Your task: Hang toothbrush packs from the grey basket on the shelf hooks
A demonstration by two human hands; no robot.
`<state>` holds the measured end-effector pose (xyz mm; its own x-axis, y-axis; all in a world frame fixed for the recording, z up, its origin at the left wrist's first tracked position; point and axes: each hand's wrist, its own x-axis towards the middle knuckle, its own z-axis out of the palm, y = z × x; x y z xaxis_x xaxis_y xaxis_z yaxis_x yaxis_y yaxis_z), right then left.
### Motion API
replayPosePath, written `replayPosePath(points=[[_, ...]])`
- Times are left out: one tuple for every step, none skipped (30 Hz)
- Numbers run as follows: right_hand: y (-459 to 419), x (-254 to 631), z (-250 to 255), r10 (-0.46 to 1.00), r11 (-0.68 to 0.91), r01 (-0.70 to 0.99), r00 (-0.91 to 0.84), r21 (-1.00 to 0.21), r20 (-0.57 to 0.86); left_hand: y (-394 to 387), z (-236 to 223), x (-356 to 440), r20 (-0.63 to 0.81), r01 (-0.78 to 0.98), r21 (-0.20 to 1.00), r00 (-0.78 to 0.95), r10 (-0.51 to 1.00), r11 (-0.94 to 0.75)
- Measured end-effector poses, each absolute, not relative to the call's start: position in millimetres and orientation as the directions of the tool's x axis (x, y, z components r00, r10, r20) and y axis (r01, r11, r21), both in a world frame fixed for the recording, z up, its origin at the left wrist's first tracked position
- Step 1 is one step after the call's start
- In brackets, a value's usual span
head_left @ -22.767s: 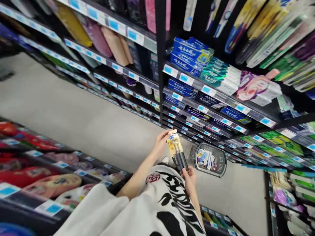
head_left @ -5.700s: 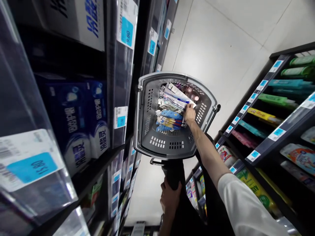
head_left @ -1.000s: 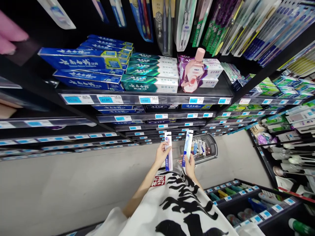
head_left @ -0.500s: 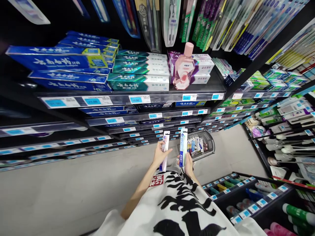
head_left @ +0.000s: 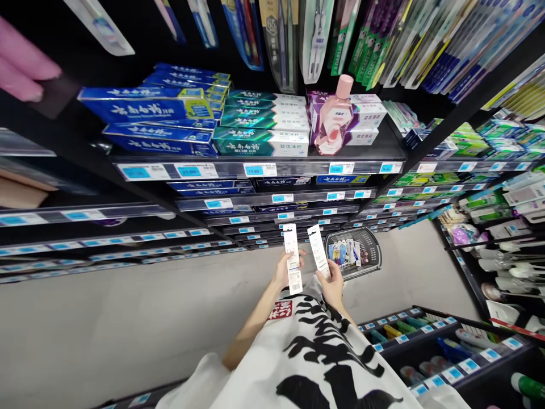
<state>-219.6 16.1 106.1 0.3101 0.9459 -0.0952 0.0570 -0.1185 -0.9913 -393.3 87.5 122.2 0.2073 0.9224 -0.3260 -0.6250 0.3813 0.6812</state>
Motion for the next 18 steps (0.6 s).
replayPosePath(points=[[15.6,-219.9,106.0,0.944,-0.118,0.085,0.318,-0.989,-0.085,86.4,122.8,-393.7,-0.325,-0.637,0.670,0.209,0.922,0.381],[15.2,-220.1,106.1,0.943,-0.117,0.108,0.323,-0.987,-0.076,85.2,123.1,-394.3,-0.325,-0.648,0.661,0.209,0.922,0.380],[14.8,-220.2,106.5,0.942,-0.117,0.122,0.327,-0.986,-0.071,84.1,123.4,-394.9,-0.326,-0.656,0.653,0.207,0.922,0.379],[14.5,-220.3,107.0,0.941,-0.117,0.120,0.330,-0.986,-0.071,82.9,123.6,-395.7,-0.329,-0.667,0.642,0.206,0.922,0.378],[14.3,-220.7,107.8,0.940,-0.118,0.099,0.331,-0.988,-0.079,81.9,123.7,-396.6,-0.333,-0.680,0.629,0.201,0.921,0.376],[13.9,-221.2,108.9,0.941,-0.122,0.060,0.324,-0.991,-0.096,81.0,123.7,-397.6,-0.338,-0.693,0.617,0.194,0.921,0.373],[13.5,-221.9,110.1,0.945,-0.131,0.006,0.304,-0.991,-0.123,80.2,123.5,-398.5,-0.343,-0.704,0.608,0.186,0.921,0.368],[13.0,-222.7,111.4,0.950,-0.150,-0.063,0.268,-0.987,-0.162,79.5,123.1,-399.4,-0.348,-0.713,0.600,0.178,0.921,0.364],[12.3,-223.6,112.7,0.954,-0.180,-0.138,0.218,-0.974,-0.207,78.8,122.5,-400.2,-0.352,-0.719,0.594,0.171,0.920,0.361],[11.6,-224.5,114.0,0.954,-0.219,-0.206,0.158,-0.954,-0.253,78.3,121.8,-401.0,-0.356,-0.722,0.591,0.167,0.919,0.360],[10.8,-225.4,115.0,0.950,-0.262,-0.260,0.099,-0.929,-0.295,77.8,120.8,-401.6,-0.360,-0.723,0.589,0.164,0.919,0.360],[10.0,-226.1,115.9,0.943,-0.301,-0.300,0.047,-0.905,-0.330,77.4,119.9,-402.0,-0.363,-0.723,0.588,0.163,0.917,0.361],[9.4,-226.7,116.6,0.934,-0.333,-0.328,0.010,-0.884,-0.356,77.0,118.9,-402.3,-0.366,-0.722,0.589,0.161,0.916,0.362],[8.8,-227.0,117.0,0.927,-0.357,-0.343,-0.011,-0.869,-0.376,76.8,118.1,-402.4,-0.368,-0.720,0.591,0.161,0.916,0.364],[8.3,-227.0,117.3,0.920,-0.373,-0.354,-0.021,-0.858,-0.391,76.7,117.4,-402.3,-0.368,-0.717,0.594,0.162,0.915,0.366],[7.9,-226.8,117.4,0.914,-0.385,-0.370,-0.027,-0.845,-0.405,76.7,117.0,-401.9,-0.368,-0.713,0.597,0.163,0.915,0.368],[7.7,-226.2,117.4,0.910,-0.392,-0.389,-0.029,-0.834,-0.414,76.7,116.7,-401.4,-0.368,-0.709,0.601,0.165,0.915,0.369],[7.5,-225.5,117.3,0.906,-0.395,-0.411,-0.028,-0.822,-0.421,76.9,116.6,-400.7,-0.367,-0.706,0.603,0.167,0.915,0.371]])
